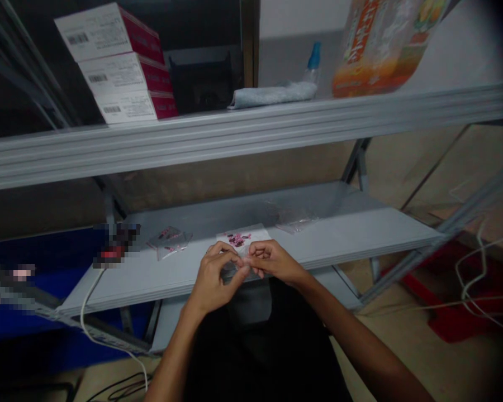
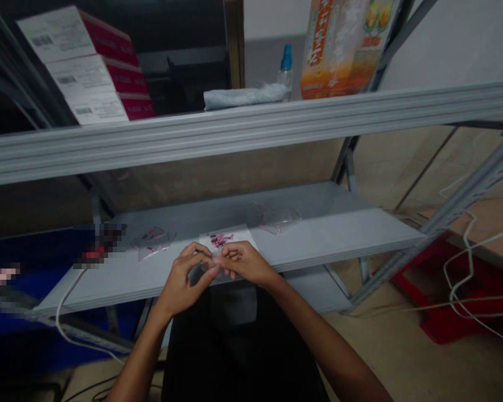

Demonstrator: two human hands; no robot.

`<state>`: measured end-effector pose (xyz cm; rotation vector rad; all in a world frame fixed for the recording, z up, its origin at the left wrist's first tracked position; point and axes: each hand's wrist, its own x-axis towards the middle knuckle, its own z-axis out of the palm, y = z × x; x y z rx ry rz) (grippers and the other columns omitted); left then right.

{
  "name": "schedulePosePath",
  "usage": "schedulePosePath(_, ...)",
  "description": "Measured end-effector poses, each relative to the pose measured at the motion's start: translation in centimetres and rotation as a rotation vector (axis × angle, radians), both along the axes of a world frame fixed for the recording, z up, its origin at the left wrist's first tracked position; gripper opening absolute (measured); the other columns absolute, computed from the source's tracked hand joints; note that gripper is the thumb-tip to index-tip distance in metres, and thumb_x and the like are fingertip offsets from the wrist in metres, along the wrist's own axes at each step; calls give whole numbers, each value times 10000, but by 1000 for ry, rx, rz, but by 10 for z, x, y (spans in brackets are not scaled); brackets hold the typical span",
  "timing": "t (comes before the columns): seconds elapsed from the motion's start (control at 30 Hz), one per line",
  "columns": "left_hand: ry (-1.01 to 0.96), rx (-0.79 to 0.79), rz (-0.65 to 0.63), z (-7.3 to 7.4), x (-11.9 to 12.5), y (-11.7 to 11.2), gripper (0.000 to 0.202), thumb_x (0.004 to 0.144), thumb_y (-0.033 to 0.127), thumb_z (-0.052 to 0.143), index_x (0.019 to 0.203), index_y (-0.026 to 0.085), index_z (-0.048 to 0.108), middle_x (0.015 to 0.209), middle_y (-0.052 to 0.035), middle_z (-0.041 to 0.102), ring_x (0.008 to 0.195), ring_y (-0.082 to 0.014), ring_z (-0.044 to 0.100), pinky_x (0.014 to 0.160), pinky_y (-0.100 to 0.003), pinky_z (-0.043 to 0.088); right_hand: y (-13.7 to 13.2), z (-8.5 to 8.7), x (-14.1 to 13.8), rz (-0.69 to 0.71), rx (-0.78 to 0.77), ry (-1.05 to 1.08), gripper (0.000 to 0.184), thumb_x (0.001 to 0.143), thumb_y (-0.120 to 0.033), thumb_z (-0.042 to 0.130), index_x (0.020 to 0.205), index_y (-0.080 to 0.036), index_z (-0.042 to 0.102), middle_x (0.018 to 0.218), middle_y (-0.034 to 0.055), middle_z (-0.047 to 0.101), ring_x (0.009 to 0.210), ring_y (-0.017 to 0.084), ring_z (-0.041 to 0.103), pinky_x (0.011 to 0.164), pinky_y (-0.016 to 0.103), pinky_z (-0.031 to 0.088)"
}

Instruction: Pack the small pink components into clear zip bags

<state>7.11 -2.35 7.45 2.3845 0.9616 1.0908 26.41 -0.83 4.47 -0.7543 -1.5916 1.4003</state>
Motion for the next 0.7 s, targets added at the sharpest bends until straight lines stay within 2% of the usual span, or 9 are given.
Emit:
schedulePosePath(0.13, -69, -104, -22, 2, 0, -2, 124, 874, 290, 646, 828, 196, 713, 942, -66, 599, 952, -199, 571, 872, -337, 445, -5, 1, -3, 26, 52, -28, 362, 866, -516, 622, 787, -168, 569, 625, -20, 554, 535, 99, 527, 520, 212, 430)
schedulePosePath(0.3, -119, -270, -147, 3, -2, -1, 183, 895, 305, 625, 794, 204, 740, 1047, -80, 607, 1105, -216, 551, 970, -340, 400, -10, 9, 3, 97, 143, -138, 335, 928, -477, 555, 807, -164, 560, 672, -8, 568, 598, 110, 545, 571, 218, 430)
schedulePosePath(0.57, -168, -346, -259, 1, -6, 6, 119, 842, 278, 693, 779, 196, 753, 1155, -97, 595, 1177, -246, 527, 1029, -382, 354, -15, 20, 21, 124, 234, -311, 327, 942, -438, 538, 782, -156, 570, 633, -24, 542, 580, 100, 505, 553, 209, 358)
schedulePosePath(0.63, -191, -339, -243, 1, -11, 9, 131, 847, 270, 685, 765, 191, 751, 1145, -101, 601, 1186, -253, 522, 1023, -385, 353, -13, 23, 28, 100, 228, -332, 317, 935, -428, 542, 775, -156, 576, 625, -29, 521, 568, 95, 485, 541, 209, 342)
schedulePosePath(0.7, -218, -314, -178, 2, -13, 10, 160, 853, 270, 673, 740, 182, 744, 1131, -105, 604, 1181, -256, 523, 1011, -384, 358, -11, 23, 32, 13, 234, -358, 297, 920, -394, 556, 739, -158, 571, 620, -31, 503, 557, 91, 464, 528, 208, 328)
